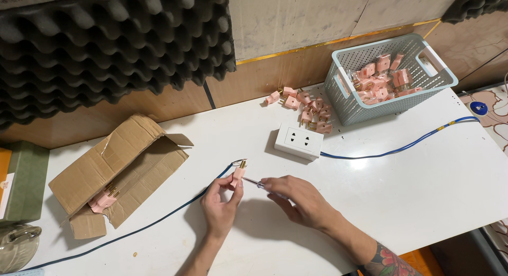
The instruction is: The person uses a screwdriver to disassemble a three-pronged electrical plug, manipulates the internal wires and the plug housing, and then reassembles the components on a desk.
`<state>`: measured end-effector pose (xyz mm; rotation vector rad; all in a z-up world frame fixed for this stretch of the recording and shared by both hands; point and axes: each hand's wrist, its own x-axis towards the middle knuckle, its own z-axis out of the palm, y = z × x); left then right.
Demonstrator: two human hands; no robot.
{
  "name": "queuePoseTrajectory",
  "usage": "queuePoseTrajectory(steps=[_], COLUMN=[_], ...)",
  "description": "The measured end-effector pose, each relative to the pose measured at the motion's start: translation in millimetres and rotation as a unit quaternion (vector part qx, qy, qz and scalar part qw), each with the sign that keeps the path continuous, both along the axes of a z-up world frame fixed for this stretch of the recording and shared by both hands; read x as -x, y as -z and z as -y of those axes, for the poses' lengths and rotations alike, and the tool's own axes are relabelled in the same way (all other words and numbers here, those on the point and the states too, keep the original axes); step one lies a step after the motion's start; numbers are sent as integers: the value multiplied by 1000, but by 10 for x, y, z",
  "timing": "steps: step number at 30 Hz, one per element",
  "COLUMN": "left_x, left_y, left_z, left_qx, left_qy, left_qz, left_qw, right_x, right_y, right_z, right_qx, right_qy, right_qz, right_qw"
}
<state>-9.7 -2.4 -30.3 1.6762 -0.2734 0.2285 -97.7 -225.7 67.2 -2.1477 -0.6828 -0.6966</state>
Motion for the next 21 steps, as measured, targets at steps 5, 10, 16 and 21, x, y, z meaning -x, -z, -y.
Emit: queuePoseTrajectory(steps=[5,10,16,21], left_x=[-19,-40,-60,-79], left_y=[-24,-50,-73,-99], left_z=[-43,-61,-40,-55], left_qx=[28,56,36,90], left_qy=[-36,-31,-14,22], left_qz=[-12,-65,-105,-195], left_qw=[999,996,994,976], right_x=[-68,-100,-94,-74], right_y=[66,217,295,220], right_z=[-19,-30,-16,-66], right_qx=[-10,39,61,57], right_qy=[74,121,155,138], right_qz=[-45,-27,-17,23], right_qw=[996,991,986,988])
